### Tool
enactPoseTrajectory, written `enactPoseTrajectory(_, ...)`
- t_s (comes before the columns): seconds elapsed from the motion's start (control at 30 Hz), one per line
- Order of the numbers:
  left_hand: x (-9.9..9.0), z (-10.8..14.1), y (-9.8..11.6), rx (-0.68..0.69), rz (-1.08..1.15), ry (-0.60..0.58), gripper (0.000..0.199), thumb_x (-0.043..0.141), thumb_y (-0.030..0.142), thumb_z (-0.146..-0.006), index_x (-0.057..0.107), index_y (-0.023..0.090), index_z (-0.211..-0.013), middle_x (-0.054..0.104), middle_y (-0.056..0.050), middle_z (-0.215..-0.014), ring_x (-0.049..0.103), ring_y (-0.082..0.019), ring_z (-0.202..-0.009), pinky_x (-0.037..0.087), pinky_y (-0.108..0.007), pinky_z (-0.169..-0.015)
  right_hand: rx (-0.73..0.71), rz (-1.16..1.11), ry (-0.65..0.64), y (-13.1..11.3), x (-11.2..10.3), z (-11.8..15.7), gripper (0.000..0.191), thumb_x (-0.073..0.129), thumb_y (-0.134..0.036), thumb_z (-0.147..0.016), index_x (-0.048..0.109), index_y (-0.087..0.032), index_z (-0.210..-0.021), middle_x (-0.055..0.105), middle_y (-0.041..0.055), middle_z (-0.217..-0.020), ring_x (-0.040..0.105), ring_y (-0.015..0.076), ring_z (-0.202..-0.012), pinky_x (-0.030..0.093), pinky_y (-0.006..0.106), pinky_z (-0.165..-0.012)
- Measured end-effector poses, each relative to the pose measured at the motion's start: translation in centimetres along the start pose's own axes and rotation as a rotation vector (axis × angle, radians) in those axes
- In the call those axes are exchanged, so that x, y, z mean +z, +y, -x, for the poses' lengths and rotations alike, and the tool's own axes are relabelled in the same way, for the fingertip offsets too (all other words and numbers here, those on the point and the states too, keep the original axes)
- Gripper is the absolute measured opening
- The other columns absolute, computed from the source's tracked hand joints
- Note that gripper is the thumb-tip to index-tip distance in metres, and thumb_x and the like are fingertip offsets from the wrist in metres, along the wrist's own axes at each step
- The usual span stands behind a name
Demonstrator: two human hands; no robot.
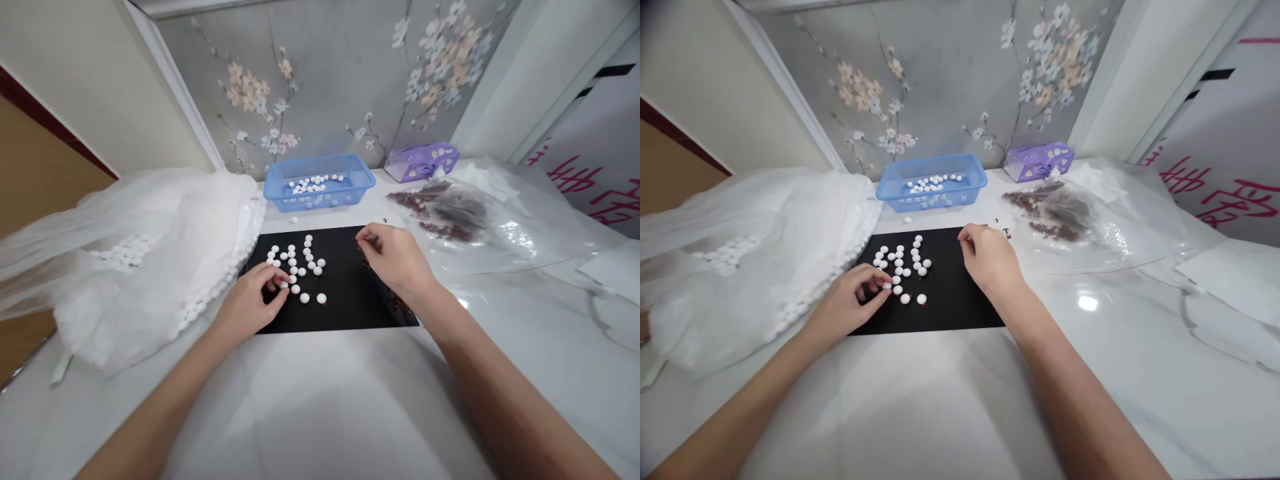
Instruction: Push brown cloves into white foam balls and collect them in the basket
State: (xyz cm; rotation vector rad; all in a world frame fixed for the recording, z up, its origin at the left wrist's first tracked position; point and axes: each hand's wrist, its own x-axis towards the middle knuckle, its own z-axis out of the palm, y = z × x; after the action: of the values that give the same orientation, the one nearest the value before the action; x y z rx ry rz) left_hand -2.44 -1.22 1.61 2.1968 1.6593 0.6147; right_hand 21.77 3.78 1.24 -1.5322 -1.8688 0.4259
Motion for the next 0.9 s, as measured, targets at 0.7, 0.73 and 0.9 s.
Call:
enactPoseTrajectory(0.7,0.4,0.5,2.1,-0.413,0.898,-0.055,0.023,0.072,0.033,-0.067,0.067,0.021,-0.086,0.069,-0.003,-0.090,0.063,-0.017,-0.084,0.049,-0.027,-0.074,-0.138,-0.655,-0.062,-4.1,3.1,2.8,0.017,0.050,-0.020,-0.079,0.034,-0.023,-0.085,0.059,-0.0019,-0.082,0.046,0.0061,-0.049,0.037,0.020,-0.049)
enactPoseTrajectory(0.73,0.5,0.6,2.2,-0.433,0.924,-0.073,0.022,0.071,0.033,-0.068,0.066,0.021,-0.086,0.069,-0.003,-0.086,0.063,-0.016,-0.082,0.049,-0.025,-0.072,-0.137,-0.689,-0.067,-4.4,3.3,3.0,0.018,0.051,-0.020,-0.079,0.034,-0.023,-0.084,0.060,-0.0020,-0.082,0.047,0.0065,-0.050,0.037,0.020,-0.049)
enactPoseTrajectory(0.9,0.6,0.7,2.2,-0.469,1.021,-0.102,0.017,0.071,0.031,-0.069,0.066,0.021,-0.082,0.069,0.000,-0.076,0.065,-0.014,-0.079,0.048,-0.021,-0.067,-0.127,-0.751,-0.033,-5.2,3.6,3.7,0.023,0.054,-0.020,-0.078,0.031,-0.024,-0.080,0.063,-0.0026,-0.078,0.043,0.0064,-0.048,0.035,0.020,-0.046)
